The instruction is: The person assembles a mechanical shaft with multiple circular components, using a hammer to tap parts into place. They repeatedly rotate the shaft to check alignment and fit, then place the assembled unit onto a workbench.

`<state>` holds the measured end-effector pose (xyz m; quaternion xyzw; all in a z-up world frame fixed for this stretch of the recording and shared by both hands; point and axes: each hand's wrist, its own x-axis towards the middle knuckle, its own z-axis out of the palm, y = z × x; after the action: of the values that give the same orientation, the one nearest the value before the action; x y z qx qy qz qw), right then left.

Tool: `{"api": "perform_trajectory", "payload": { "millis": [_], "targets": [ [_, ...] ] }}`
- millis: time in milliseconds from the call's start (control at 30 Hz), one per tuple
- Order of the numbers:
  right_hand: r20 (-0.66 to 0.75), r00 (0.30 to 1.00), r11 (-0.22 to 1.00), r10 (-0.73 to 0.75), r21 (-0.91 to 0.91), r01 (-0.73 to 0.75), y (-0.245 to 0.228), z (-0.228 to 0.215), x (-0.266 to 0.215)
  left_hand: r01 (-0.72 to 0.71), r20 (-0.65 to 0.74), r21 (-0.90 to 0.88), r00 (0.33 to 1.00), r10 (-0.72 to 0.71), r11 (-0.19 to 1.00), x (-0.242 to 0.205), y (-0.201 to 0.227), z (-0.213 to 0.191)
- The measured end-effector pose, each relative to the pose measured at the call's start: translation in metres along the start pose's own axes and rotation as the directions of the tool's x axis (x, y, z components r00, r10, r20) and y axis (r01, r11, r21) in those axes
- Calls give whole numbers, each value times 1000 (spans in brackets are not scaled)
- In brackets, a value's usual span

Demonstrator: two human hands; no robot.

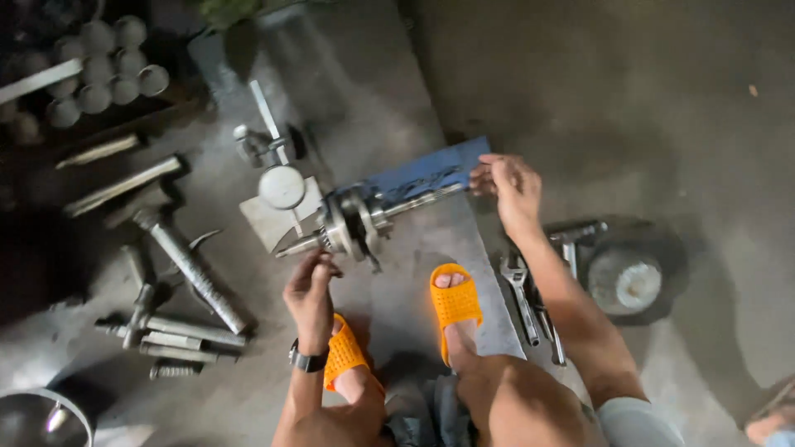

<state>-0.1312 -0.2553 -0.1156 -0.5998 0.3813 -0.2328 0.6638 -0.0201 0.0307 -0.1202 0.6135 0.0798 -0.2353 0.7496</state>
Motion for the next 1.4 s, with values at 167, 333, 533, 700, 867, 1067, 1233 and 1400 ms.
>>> {"api": "perform_trajectory", "payload": {
  "millis": [167, 333, 533, 700, 867, 1067, 1233, 1400],
  "targets": [
    [29, 846, 802, -532, -303, 515, -61, 37, -14, -96, -29, -91, 995, 94, 991, 6, -5, 10],
    [542, 628, 570, -558, -300, 765, -80, 107, -25, -86, -100, -173, 993, 70, 981, 11, -11, 18],
    [505, 674, 655, -540, -251, 713, -68, 135, -48, -161, -68, -132, 986, 153, 978, 10, 33, 44],
    [480, 625, 634, -615, -169, 754, -75, 134, -68, -161, -117, -111, 982, 148, 981, 19, -2, 24],
    [508, 564, 576, -652, -151, 803, -88, 134, -89, -212, -154, -112, 969, 194, 971, 18, -22, 6],
    [520, 576, 670, -631, -8, 742, -78, 145, -80, -198, -189, -30, 964, 189, 980, -5, -4, -42],
    [533, 552, 689, -641, 82, 721, -97, 151, -67, -480, -241, 192, 822, 516, 856, -4, 32, -68],
    [656, 561, 712, -505, -51, 701, -159, 138, -90, -479, -286, 74, 830, 479, 875, 13, 103, -30]
  ]
}}
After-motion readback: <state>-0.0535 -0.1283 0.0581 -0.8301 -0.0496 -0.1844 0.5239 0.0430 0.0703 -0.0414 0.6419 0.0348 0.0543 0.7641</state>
